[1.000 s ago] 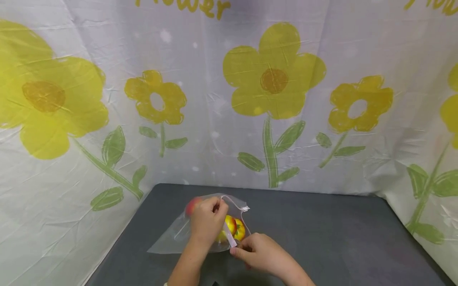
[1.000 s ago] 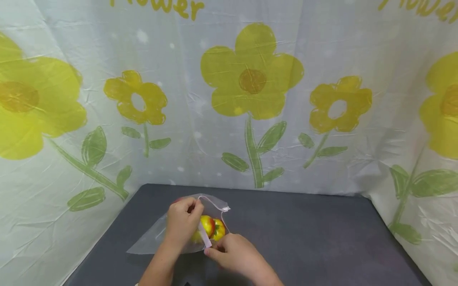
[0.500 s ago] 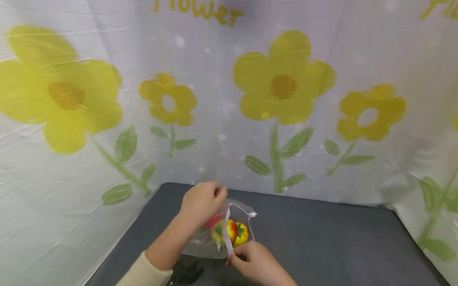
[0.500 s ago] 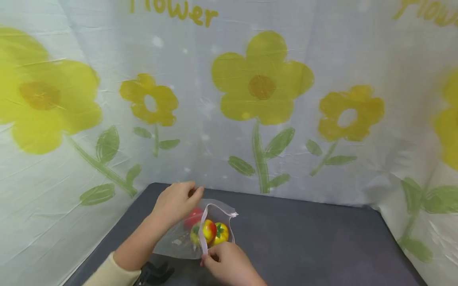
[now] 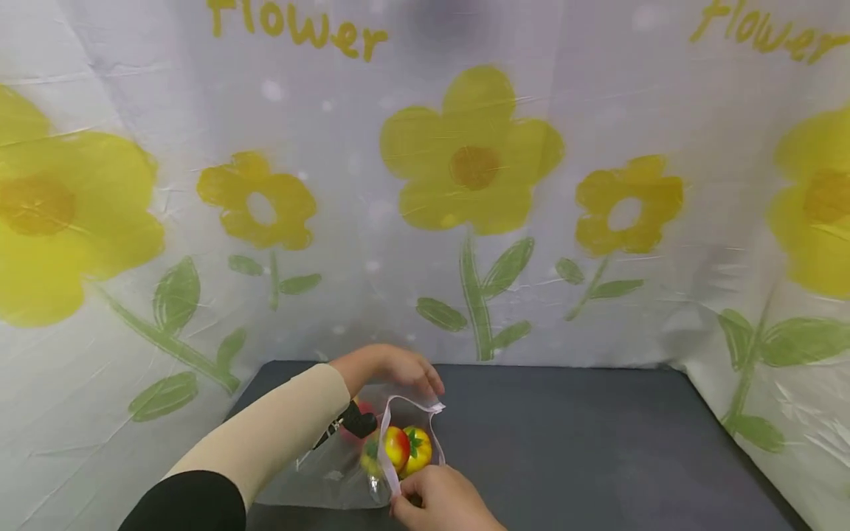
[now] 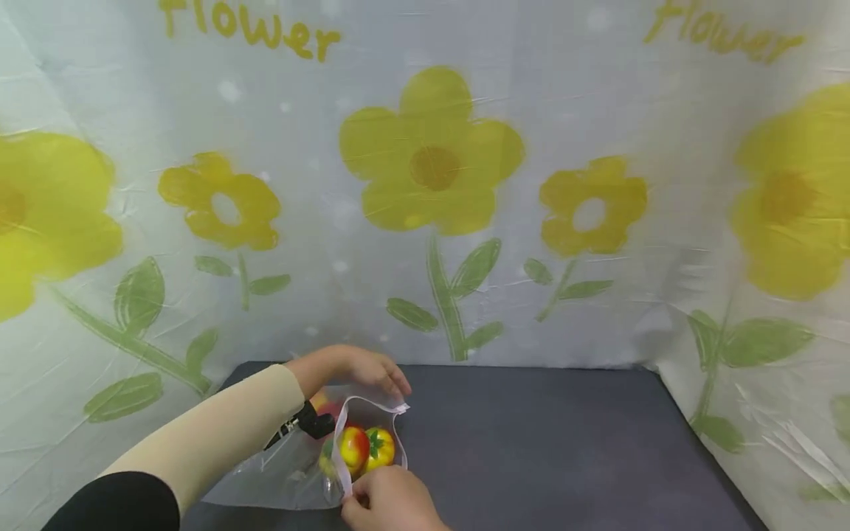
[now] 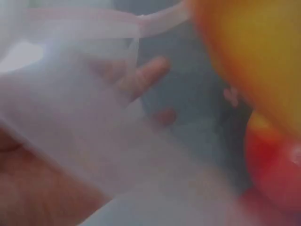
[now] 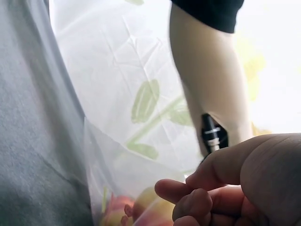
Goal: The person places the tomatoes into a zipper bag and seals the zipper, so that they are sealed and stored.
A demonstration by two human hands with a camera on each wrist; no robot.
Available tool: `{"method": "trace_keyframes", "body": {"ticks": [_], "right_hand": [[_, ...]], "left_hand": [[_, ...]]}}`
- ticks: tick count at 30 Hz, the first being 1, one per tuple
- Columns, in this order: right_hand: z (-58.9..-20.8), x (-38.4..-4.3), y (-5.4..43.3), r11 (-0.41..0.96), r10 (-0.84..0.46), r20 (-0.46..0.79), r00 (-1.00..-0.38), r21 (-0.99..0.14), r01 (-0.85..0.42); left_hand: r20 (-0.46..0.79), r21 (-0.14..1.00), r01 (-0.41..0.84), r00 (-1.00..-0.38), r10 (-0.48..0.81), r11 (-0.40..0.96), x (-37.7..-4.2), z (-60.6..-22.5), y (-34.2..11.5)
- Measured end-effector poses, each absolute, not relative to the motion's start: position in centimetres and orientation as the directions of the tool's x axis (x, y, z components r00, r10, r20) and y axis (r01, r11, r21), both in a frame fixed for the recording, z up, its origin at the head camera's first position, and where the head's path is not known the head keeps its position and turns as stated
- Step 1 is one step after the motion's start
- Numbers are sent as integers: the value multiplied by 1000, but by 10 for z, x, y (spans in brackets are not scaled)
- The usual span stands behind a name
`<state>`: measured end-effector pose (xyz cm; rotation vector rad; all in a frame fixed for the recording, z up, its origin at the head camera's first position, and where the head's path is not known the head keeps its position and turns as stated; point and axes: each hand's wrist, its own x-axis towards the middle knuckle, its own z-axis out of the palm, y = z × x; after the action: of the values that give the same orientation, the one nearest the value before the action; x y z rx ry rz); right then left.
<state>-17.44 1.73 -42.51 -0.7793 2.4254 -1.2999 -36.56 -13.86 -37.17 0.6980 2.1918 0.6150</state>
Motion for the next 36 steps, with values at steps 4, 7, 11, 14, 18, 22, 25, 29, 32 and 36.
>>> {"method": "trace_keyframes", "body": {"ticks": [4, 7, 11, 14, 18, 22, 25, 29, 32, 36], "right_hand": [[-428, -172, 13, 437, -581, 25, -813, -833, -338], [-428, -172, 16, 439, -587, 15, -810, -834, -334], [-425, -171, 26, 458, -580, 17, -815, -820, -343], [-419, -173, 38, 468, -565, 26, -825, -813, -347], [-405, -180, 66, 478, -570, 82, -817, -776, -412], [-376, -187, 106, 543, -589, 99, -802, -687, -483], [-349, -194, 136, 585, -619, 130, -774, -582, -565], [-309, -208, 171, 593, -682, 155, -715, -455, -664], [-282, -223, 193, 579, -721, 139, -679, -420, -699], [-259, -244, 212, 588, -738, 99, -667, -391, -708]], "left_hand": [[-471, 691, 239, -567, 676, 682, -362, -390, -153], [-420, 735, 230, -584, 695, 638, -361, -393, -157], [-339, 794, 235, -595, 728, 561, -368, -389, -157], [-254, 826, 247, -639, 726, 506, -371, -376, -156], [-107, 898, 215, -737, 667, 383, -370, -353, -158], [87, 953, 229, -835, 543, 199, -366, -333, -164], [216, 959, 271, -886, 410, 80, -356, -324, -174], [355, 930, 368, -900, 254, 5, -326, -318, -187], [470, 880, 474, -869, 155, -12, -298, -324, -192], [594, 805, 593, -803, 49, -34, -263, -347, -194]]}}
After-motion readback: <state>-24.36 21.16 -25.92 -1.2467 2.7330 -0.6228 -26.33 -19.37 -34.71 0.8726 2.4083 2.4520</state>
